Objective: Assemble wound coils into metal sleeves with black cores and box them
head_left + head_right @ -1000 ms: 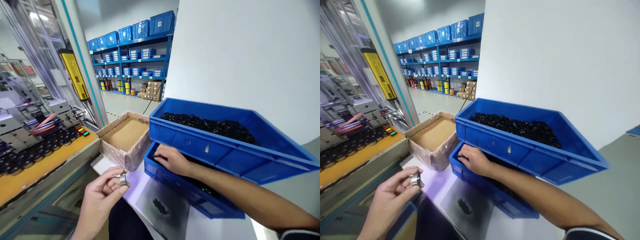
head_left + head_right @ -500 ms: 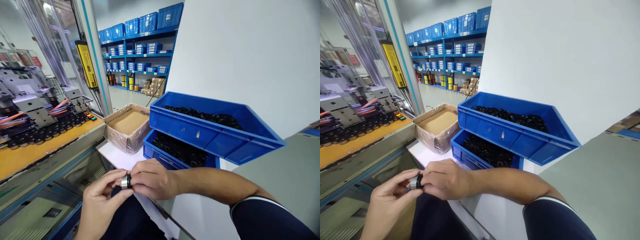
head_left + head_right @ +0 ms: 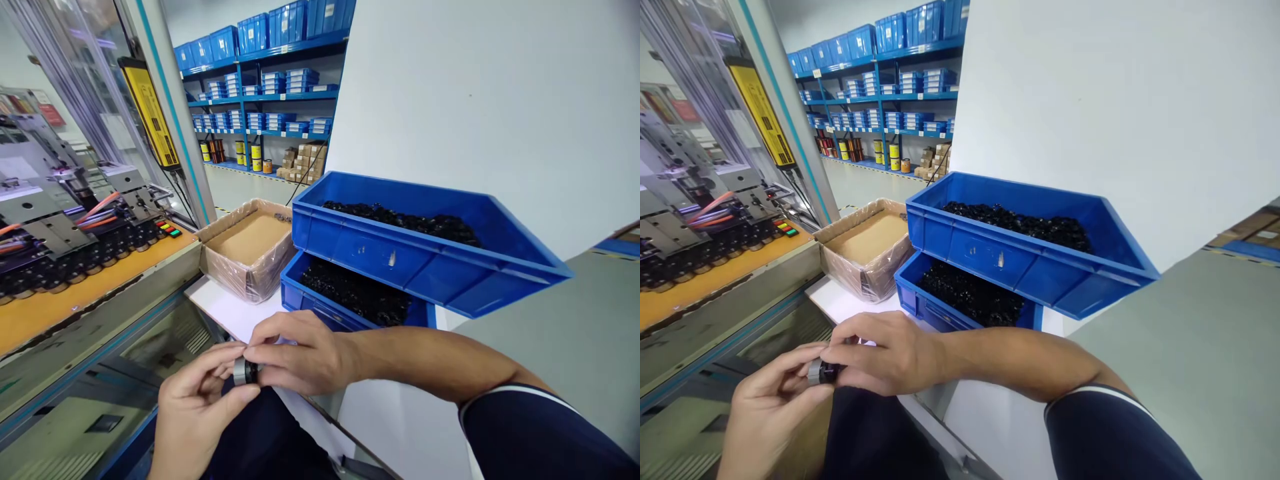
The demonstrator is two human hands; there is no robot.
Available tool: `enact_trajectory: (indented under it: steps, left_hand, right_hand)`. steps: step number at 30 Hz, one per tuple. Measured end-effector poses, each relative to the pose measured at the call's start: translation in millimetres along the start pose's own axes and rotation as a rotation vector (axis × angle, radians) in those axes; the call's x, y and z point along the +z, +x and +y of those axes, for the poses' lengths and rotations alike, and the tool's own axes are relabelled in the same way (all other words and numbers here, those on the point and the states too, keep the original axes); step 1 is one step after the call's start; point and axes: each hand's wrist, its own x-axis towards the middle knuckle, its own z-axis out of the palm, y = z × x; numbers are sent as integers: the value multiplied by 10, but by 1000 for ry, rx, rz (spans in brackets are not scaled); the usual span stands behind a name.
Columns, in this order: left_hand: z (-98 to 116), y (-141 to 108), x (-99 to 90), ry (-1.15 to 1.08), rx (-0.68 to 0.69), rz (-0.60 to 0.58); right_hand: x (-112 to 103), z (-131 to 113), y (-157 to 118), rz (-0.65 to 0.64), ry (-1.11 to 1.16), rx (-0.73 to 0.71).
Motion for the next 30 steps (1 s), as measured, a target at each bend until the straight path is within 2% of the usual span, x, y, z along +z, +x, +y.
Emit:
enact_trajectory:
  steps: [3, 7, 22, 26, 30]
  left_hand:
    - [-7, -24, 55, -62, -48, 31]
    - [-5, -82, 159, -183, -162, 201]
    - [-50, -112, 148, -201, -163, 140]
    - [3, -123, 178, -187, -217, 223]
    - [42, -128, 202, -168, -242, 207]
  right_hand:
    - [-2, 0, -9, -5, 9, -1]
    - [10, -5, -20, -3, 25, 6]
    - [38, -12, -29, -4, -37, 12]
    - [52, -3, -36, -3, -7, -8]
    - [47, 7, -36, 16, -15, -29]
